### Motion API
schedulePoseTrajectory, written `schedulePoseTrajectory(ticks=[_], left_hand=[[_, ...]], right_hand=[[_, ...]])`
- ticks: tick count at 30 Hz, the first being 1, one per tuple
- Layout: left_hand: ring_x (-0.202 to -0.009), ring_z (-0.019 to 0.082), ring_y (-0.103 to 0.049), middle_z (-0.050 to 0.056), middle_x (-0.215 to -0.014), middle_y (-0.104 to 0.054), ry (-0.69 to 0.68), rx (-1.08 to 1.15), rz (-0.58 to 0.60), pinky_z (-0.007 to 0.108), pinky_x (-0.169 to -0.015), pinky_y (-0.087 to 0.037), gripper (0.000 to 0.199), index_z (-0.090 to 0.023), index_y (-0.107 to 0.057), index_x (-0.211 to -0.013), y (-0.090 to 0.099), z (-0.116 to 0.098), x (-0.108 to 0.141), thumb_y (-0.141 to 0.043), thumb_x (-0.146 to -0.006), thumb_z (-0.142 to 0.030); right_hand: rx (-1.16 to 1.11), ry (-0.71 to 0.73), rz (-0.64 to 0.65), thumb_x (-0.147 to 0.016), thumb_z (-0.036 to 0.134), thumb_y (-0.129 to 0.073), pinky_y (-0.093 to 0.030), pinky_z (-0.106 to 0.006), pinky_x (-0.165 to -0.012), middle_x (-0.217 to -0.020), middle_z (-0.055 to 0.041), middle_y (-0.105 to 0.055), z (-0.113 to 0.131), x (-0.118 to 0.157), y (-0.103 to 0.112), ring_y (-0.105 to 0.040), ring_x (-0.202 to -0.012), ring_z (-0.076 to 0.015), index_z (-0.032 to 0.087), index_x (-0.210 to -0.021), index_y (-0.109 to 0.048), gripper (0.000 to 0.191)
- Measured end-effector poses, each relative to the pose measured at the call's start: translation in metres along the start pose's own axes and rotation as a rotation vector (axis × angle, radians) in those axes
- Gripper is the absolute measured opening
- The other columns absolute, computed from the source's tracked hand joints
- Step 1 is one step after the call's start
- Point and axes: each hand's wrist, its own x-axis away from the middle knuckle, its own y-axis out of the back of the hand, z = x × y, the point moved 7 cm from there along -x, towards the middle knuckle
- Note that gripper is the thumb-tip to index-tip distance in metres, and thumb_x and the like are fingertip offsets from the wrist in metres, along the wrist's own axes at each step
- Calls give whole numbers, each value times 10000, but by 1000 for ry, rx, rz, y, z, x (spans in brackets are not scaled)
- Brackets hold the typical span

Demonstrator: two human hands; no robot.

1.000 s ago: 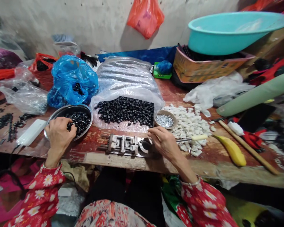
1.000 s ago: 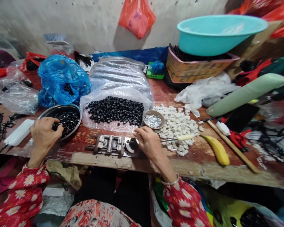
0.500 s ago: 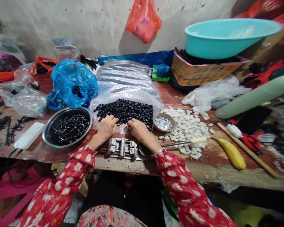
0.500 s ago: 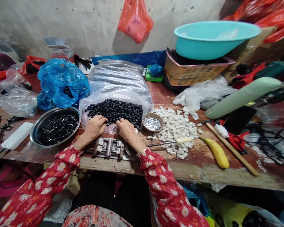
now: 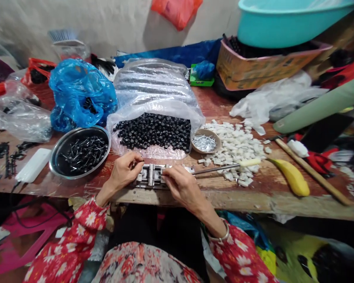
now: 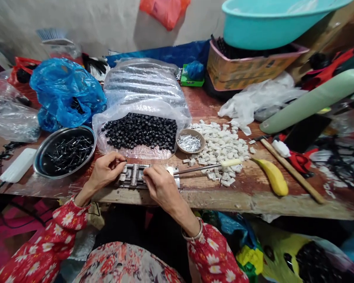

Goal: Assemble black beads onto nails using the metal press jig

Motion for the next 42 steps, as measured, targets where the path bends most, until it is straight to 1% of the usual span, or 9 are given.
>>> schedulePoseTrajectory(ticks=[3,6,8,13,17,21,30,35,42], left_hand=[[-786,150,-631,13,-859,-665,-49,-9,4,267,-725,-498,30,-190,-639,-935,-4,-10,22,-622,-960,-191],[-856,178,-640,39,-894,-659,-134,-66,-13,296,-784,-521,65,-194,-597,-913,-9,-13,32,-583,-958,-150],[-845,183,-640,45,-896,-653,-153,-97,-16,300,-768,-527,68,-195,-592,-922,-12,-12,34,-572,-949,-136],[-969,200,-684,84,-1037,-694,-154,-129,46,315,-843,-567,205,-176,-650,-1153,-13,-13,36,-552,-975,-151],[-948,177,-717,63,-1018,-738,-151,-83,24,304,-862,-588,151,-210,-707,-1090,-9,-10,42,-589,-997,-194],[-1018,192,-735,76,-1083,-764,-155,-52,12,331,-930,-602,158,-218,-736,-1106,-8,-5,47,-638,-983,-205],[-971,183,-744,84,-1034,-779,-172,82,-61,324,-885,-614,141,-192,-761,-1057,-3,-5,53,-695,-940,-149],[-923,172,-747,70,-982,-784,-82,190,-95,310,-841,-626,106,-194,-770,-1019,0,2,53,-735,-925,-163],[-948,183,-772,86,-1009,-807,-99,231,-56,326,-866,-646,103,-197,-787,-1021,-6,3,53,-712,-951,-191]], right_hand=[[153,14,-16,-1070,195,-519,-468,-342,-779,-906,-73,-650,5,9,-11,-596,-863,-234,200,-1004,-639,137],[251,18,-49,-1088,218,-489,-456,-350,-786,-902,-83,-646,6,12,-16,-581,-866,-240,191,-998,-636,175],[297,16,-53,-1096,234,-476,-442,-353,-781,-894,-83,-644,7,13,-17,-569,-860,-242,191,-995,-638,197],[357,-30,-15,-1110,287,-460,-400,-358,-780,-916,-92,-663,6,14,-21,-557,-885,-249,204,-1013,-658,235],[389,-51,23,-1107,329,-472,-364,-364,-760,-892,-91,-654,4,13,-27,-532,-868,-252,217,-960,-679,277],[386,-81,30,-1102,307,-478,-353,-365,-763,-903,-89,-646,4,12,-28,-530,-881,-250,219,-956,-678,263],[425,-111,-33,-1075,246,-513,-330,-372,-761,-892,-75,-635,7,18,-31,-522,-891,-251,224,-977,-685,199],[415,-105,-45,-1082,268,-504,-330,-369,-751,-867,-74,-631,5,19,-31,-523,-873,-245,231,-897,-664,247],[376,-125,-40,-1079,290,-510,-341,-376,-754,-854,-76,-628,1,20,-30,-518,-859,-243,230,-877,-669,264]])
